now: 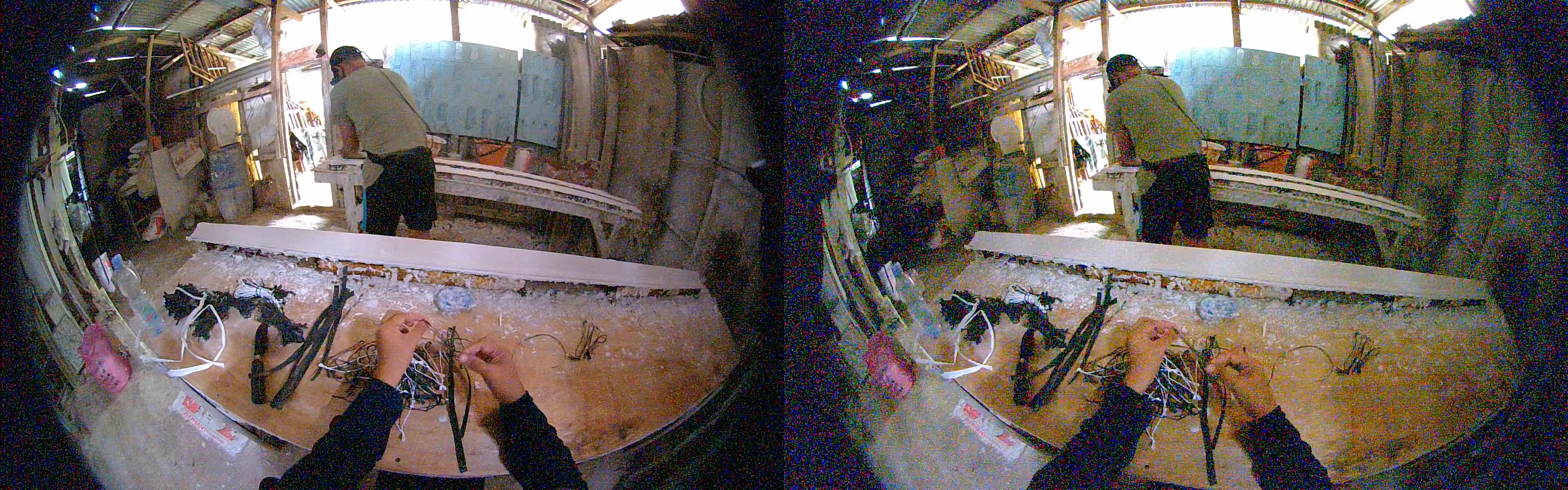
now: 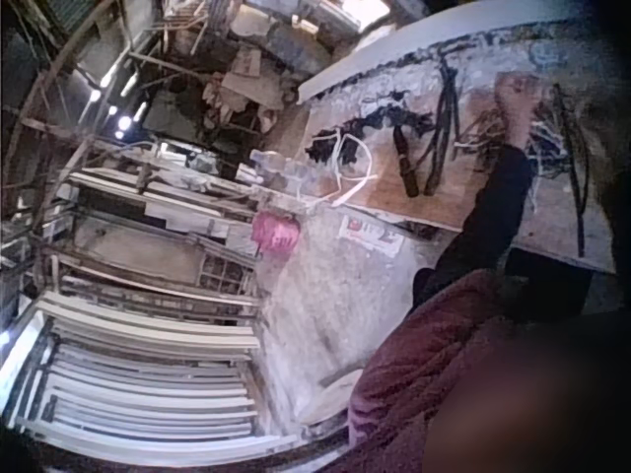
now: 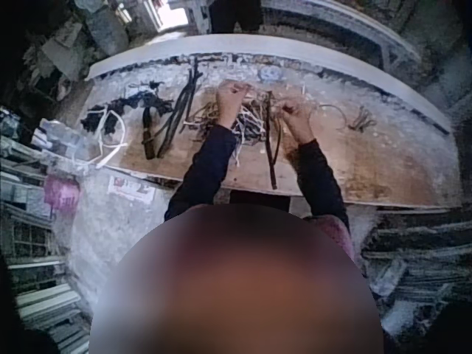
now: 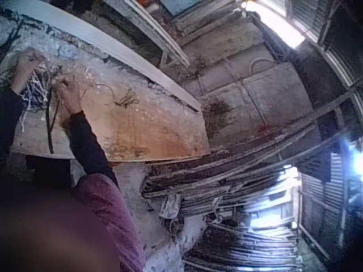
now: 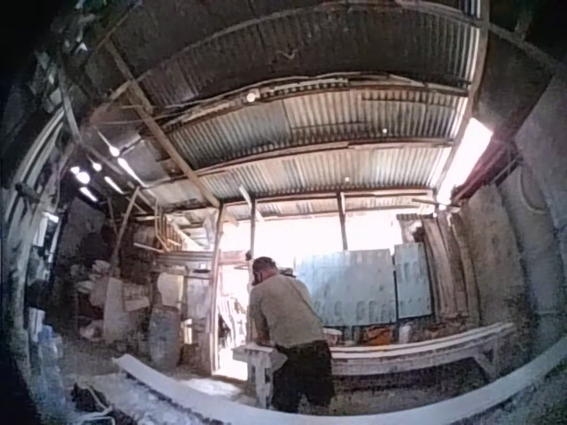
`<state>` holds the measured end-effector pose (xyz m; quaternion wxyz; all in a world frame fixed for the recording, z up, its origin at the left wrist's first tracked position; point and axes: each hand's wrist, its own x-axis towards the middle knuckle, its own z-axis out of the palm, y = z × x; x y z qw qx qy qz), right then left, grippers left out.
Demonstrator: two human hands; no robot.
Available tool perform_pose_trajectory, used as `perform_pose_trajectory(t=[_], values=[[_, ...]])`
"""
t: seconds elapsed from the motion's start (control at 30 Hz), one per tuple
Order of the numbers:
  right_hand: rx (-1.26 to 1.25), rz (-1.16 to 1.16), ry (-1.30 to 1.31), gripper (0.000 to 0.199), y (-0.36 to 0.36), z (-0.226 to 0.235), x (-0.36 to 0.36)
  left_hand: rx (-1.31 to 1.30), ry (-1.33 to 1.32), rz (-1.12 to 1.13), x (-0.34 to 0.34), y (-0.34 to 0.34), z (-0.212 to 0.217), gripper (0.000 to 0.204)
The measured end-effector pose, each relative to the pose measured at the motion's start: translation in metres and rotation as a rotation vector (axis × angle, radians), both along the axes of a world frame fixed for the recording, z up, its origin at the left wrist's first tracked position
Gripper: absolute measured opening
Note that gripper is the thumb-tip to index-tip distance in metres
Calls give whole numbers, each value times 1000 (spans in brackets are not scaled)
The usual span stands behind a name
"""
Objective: The person repeatedly picks up black cable ties and white wires from a wooden workbench, loops the ties around the wires, and pulls them tight by hand. A second person works at a separate bench in the background. The camera wearer continues this one-at-a-time tying process throughout the clip.
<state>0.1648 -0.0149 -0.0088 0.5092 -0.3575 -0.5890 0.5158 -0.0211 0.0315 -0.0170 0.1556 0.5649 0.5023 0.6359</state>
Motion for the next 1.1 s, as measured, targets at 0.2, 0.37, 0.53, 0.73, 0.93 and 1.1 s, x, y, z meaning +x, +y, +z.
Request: perform_pose_trajectory(t=[0.2,0.37,0.53,0.73,0.93,1.1], values=[[250,260,-185,14,-11,2,-11,12,-23,6,1,1,-5,5],[242,233,-221,13,-11,6,-11,38,112,22,6,-3,-5,5],[213,110,-210,13,-13,14,-6,66,213,-92,10,-5,-6,5],[102,-74,-88,10,-7,11,-3,-65,199,-320,15,-8,-4,10],[361,-530,-397,15,17,-3,12,-181,249,-684,22,-16,0,16],[365,-633,-394,15,33,-14,31,-113,249,-976,38,-27,1,18]])
